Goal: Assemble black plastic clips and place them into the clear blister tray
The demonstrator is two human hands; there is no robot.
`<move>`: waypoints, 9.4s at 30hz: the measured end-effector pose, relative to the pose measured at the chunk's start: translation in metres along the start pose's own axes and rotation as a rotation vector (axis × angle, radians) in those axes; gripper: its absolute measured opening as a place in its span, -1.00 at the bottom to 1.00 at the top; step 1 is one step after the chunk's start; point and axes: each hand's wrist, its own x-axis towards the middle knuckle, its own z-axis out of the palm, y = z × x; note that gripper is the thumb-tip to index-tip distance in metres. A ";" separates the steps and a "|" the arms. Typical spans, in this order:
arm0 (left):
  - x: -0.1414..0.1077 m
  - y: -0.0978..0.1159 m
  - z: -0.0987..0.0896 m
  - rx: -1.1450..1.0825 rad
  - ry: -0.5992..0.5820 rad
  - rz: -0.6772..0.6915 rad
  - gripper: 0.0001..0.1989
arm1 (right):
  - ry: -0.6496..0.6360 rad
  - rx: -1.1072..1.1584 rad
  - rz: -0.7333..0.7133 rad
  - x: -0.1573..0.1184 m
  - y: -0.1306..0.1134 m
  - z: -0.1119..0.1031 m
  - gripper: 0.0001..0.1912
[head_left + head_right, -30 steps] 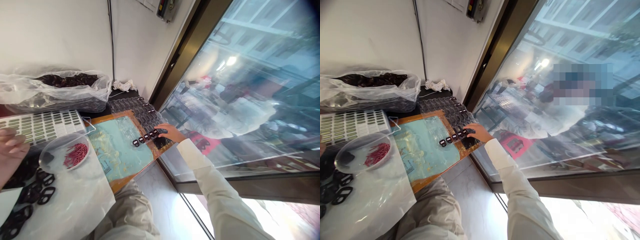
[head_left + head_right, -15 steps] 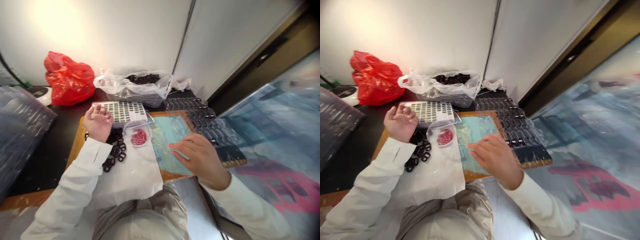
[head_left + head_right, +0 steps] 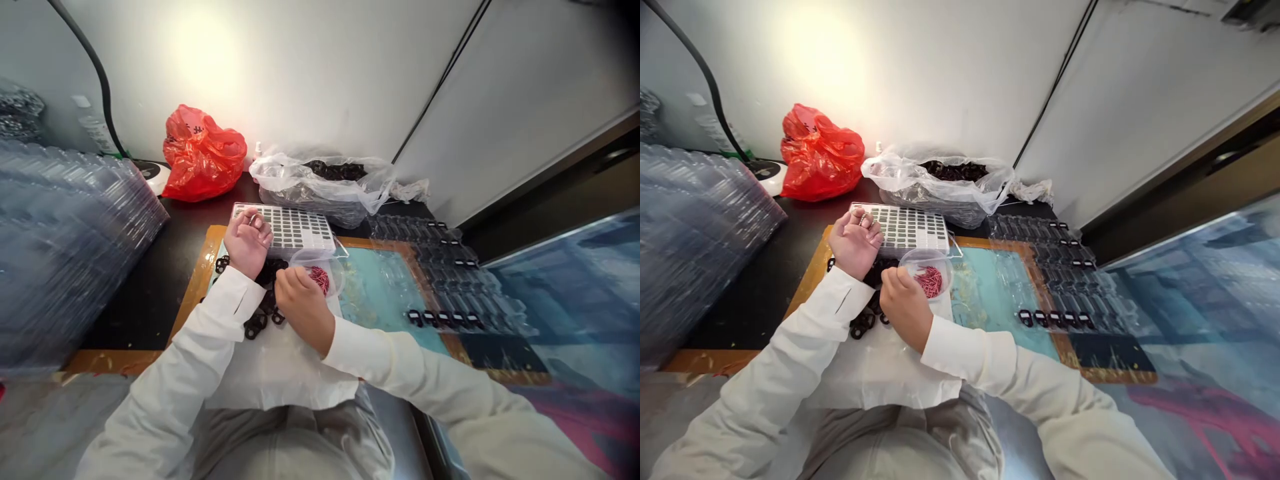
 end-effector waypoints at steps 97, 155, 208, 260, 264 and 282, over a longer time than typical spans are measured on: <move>-0.007 -0.023 0.007 0.313 -0.092 -0.142 -0.43 | -0.476 0.292 0.102 0.006 0.090 0.006 -0.87; -0.009 -0.024 0.009 0.283 -0.050 -0.179 -0.40 | -0.436 0.555 0.481 0.046 0.169 0.042 -0.95; -0.010 -0.032 0.001 0.239 -0.048 -0.141 -0.51 | 0.353 0.428 0.060 0.049 0.108 -0.024 -0.79; -0.015 -0.029 0.015 0.152 0.007 -0.265 -0.57 | 0.131 1.757 0.540 0.053 0.127 -0.024 -0.78; -0.014 -0.031 0.014 0.154 -0.010 -0.258 -0.55 | 0.107 1.721 0.543 0.053 0.127 -0.020 -0.75; -0.017 -0.034 0.013 0.296 -0.014 -0.196 -0.39 | 0.274 0.858 0.282 0.049 0.115 -0.024 -0.81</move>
